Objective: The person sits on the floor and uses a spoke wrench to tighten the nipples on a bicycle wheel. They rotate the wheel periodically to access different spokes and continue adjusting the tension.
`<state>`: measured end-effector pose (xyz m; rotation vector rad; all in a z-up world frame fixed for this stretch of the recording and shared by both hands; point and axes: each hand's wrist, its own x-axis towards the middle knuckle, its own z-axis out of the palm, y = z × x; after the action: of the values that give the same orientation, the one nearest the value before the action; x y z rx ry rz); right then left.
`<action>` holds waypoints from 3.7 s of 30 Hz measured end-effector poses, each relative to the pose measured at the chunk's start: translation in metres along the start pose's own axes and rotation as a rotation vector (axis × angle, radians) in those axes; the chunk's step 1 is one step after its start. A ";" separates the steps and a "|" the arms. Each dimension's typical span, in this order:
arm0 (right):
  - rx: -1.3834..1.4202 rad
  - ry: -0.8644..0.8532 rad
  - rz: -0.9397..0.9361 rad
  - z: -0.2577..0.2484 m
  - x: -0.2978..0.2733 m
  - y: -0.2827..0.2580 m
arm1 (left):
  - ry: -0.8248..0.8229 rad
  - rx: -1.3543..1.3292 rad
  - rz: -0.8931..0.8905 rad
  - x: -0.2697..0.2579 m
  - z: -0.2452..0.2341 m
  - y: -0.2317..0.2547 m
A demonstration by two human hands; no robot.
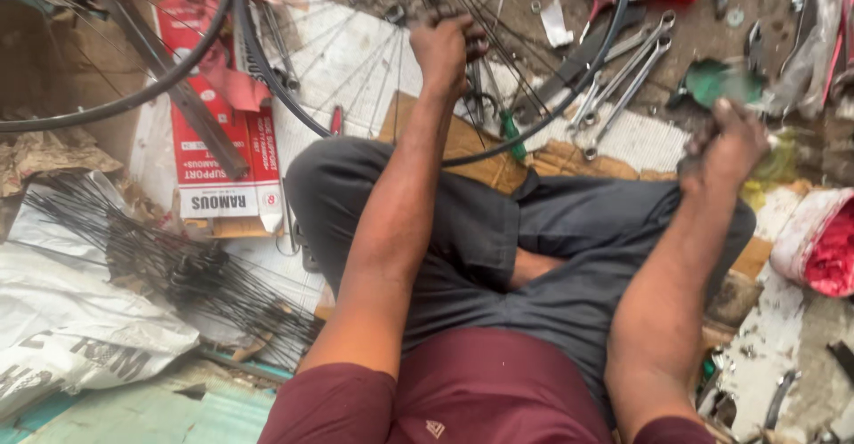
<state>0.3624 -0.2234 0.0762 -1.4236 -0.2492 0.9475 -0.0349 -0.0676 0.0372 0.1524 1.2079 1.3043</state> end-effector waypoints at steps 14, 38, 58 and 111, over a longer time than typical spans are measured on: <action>0.351 -0.239 0.077 0.044 -0.008 0.002 | -0.027 0.015 0.104 0.056 -0.002 -0.024; -0.870 -0.808 0.313 0.100 -0.116 0.082 | -0.538 1.617 -0.002 -0.062 -0.079 -0.007; -0.184 -0.331 0.093 0.104 -0.157 0.068 | -0.471 0.644 -0.154 -0.098 0.005 -0.035; -0.769 -0.352 -0.756 0.135 -0.182 0.060 | -0.502 0.760 -0.073 -0.101 0.011 -0.031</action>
<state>0.1336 -0.2574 0.1168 -1.6220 -1.4265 0.4534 0.0138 -0.1515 0.0799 0.9167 1.1904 0.6254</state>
